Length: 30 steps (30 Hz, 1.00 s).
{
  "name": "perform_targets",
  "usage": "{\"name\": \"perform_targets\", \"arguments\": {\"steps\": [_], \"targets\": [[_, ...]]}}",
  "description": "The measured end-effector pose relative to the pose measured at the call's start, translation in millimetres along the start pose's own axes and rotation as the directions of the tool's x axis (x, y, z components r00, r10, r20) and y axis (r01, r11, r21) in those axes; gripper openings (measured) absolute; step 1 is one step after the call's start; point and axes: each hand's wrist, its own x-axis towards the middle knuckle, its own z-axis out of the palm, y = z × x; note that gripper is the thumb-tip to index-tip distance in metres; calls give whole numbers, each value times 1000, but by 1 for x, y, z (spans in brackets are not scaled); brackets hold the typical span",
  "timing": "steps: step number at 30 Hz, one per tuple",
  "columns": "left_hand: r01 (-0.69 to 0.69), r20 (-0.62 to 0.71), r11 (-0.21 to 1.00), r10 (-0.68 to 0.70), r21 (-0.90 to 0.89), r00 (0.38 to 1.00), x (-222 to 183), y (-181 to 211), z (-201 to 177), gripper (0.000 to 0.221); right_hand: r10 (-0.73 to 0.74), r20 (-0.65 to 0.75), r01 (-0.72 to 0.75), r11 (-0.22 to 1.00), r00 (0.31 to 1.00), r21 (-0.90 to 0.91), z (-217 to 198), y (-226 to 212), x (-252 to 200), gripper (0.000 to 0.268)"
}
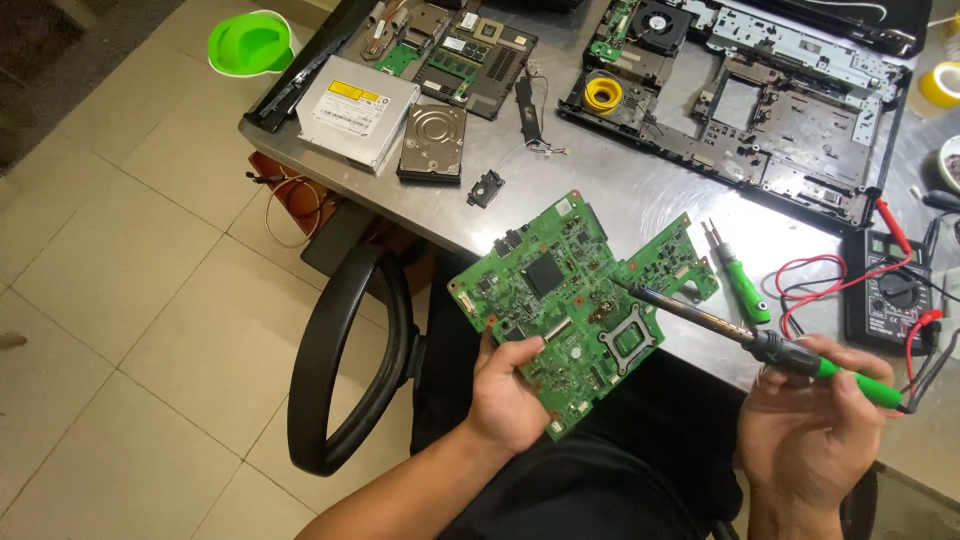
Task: Repairing a laptop motherboard by probing components and soldering
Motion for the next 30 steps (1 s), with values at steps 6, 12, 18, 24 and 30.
{"name": "perform_targets", "arguments": {"steps": [6, 12, 18, 24, 30], "targets": [[36, -50, 995, -41, -91, 998, 3, -11, 1, 18, 21, 12, -21, 1000, 1000, -2, 7, 6, 1, 13], [-111, -91, 982, 97, -155, 991, 4, -23, 33, 36, 15, -18, -15, 1000, 1000, 10, 20, 13, 2, 12], [-190, -197, 975, 164, -117, 967, 7, -39, 45, 22, 37, -66, -34, 998, 997, 45, 23, 15, 4, 11], [-212, -249, 970, 178, -119, 952, 1, -35, 59, 33, -37, -18, 38, 999, 999, 21, 23, 14, 1, 10], [-168, -174, 977, 145, -130, 974, -1, -32, 59, 35, -87, -42, 87, 996, 995, -13, 25, 13, -2, 11]]}}
